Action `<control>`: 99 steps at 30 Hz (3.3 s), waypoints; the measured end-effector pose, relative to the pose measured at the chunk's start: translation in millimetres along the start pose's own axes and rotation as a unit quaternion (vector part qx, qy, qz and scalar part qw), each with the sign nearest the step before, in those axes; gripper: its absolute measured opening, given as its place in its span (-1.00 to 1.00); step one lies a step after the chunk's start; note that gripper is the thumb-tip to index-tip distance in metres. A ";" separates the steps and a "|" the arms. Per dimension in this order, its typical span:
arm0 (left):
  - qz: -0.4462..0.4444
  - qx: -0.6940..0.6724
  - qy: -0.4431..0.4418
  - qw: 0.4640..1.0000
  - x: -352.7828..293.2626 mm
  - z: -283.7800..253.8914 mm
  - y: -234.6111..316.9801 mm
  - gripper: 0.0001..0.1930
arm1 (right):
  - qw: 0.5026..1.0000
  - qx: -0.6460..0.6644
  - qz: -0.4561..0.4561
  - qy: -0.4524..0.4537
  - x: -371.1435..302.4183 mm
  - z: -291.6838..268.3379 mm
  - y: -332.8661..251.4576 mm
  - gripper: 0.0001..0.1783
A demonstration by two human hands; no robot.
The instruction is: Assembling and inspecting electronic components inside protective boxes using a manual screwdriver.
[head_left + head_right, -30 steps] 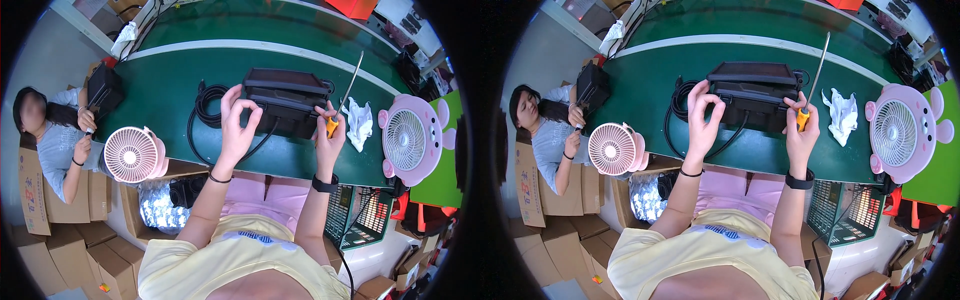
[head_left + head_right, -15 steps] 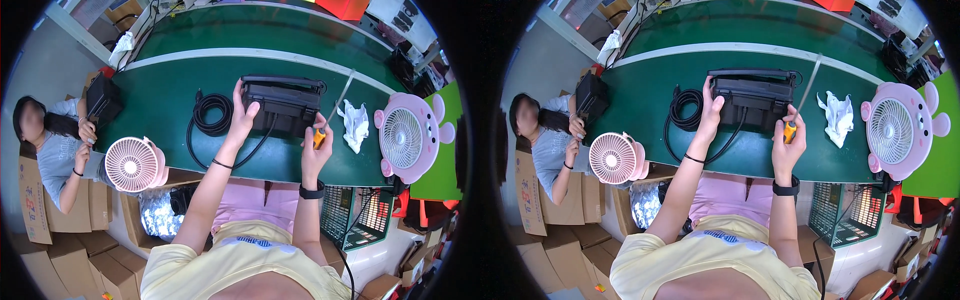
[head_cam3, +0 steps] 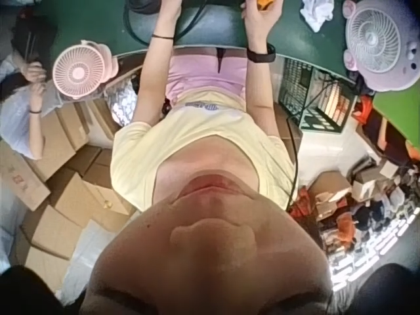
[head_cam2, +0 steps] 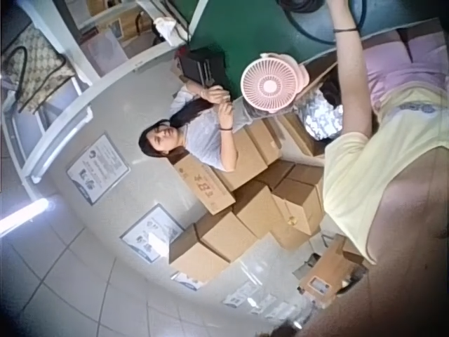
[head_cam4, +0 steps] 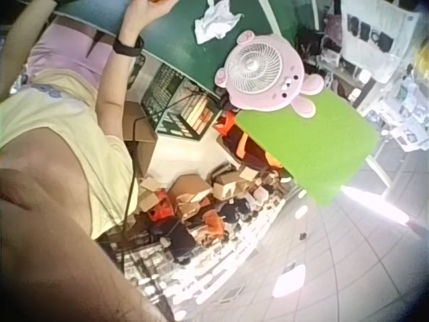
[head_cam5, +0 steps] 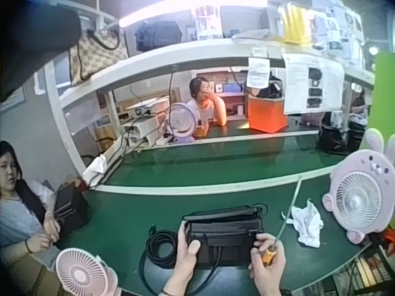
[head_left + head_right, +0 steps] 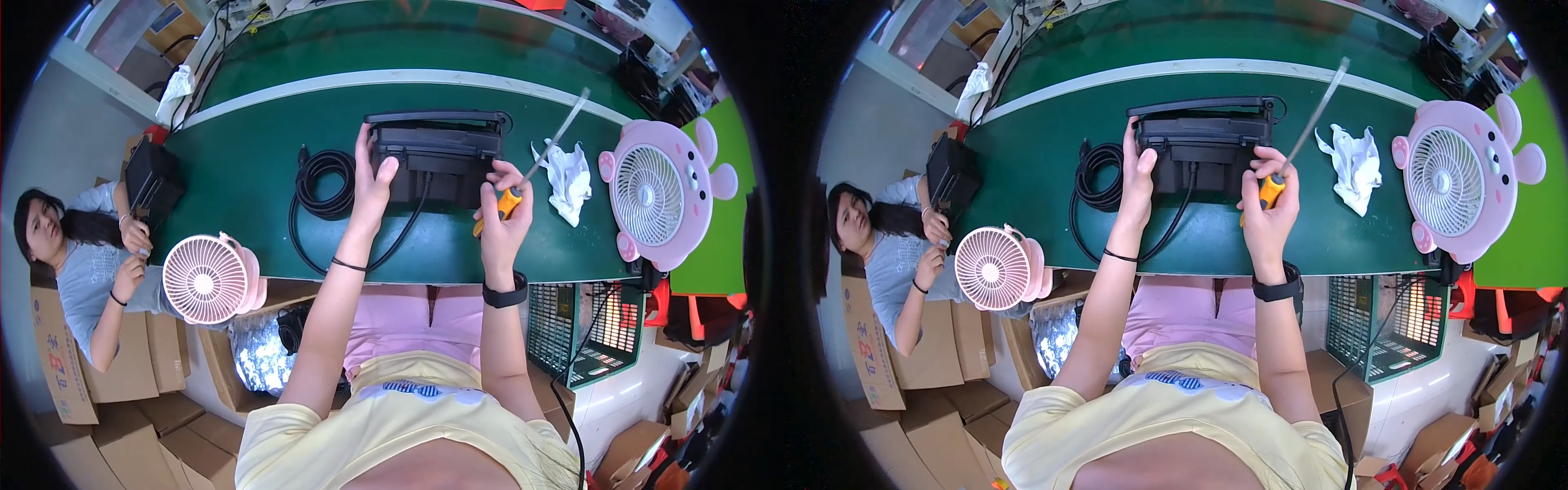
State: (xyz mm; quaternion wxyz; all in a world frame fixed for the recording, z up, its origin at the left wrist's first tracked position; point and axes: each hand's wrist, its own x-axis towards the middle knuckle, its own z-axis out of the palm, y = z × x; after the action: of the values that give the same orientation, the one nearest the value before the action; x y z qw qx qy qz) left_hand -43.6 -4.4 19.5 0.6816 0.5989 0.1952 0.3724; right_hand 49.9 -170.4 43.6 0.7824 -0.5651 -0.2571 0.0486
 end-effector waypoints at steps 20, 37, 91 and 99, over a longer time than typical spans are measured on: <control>-0.010 0.053 0.023 0.998 7.8 -2.0 -6.4 -0.14 | 0.973 -0.228 0.019 0.032 50.8 -21.4 36.1 -0.41; -0.040 0.024 0.032 0.998 9.5 -5.2 -1.9 -0.13 | 0.983 -0.163 0.067 -0.047 59.3 -26.5 46.7 -0.52; 0.316 0.436 -0.063 0.840 -16.3 0.5 4.0 -0.54 | 0.934 -0.322 -0.118 -0.097 18.6 -48.9 25.0 -0.85; 0.342 0.529 -0.076 0.773 -31.5 -6.2 28.2 -0.63 | 0.947 -0.287 -0.068 -0.126 17.5 -9.8 17.7 -0.80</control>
State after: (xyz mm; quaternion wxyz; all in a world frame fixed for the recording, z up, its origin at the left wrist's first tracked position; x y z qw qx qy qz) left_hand -76.1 -23.5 39.8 0.0972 0.9186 0.0908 0.3722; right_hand 73.3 -166.1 31.4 0.5497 -0.7360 -0.3950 -0.0098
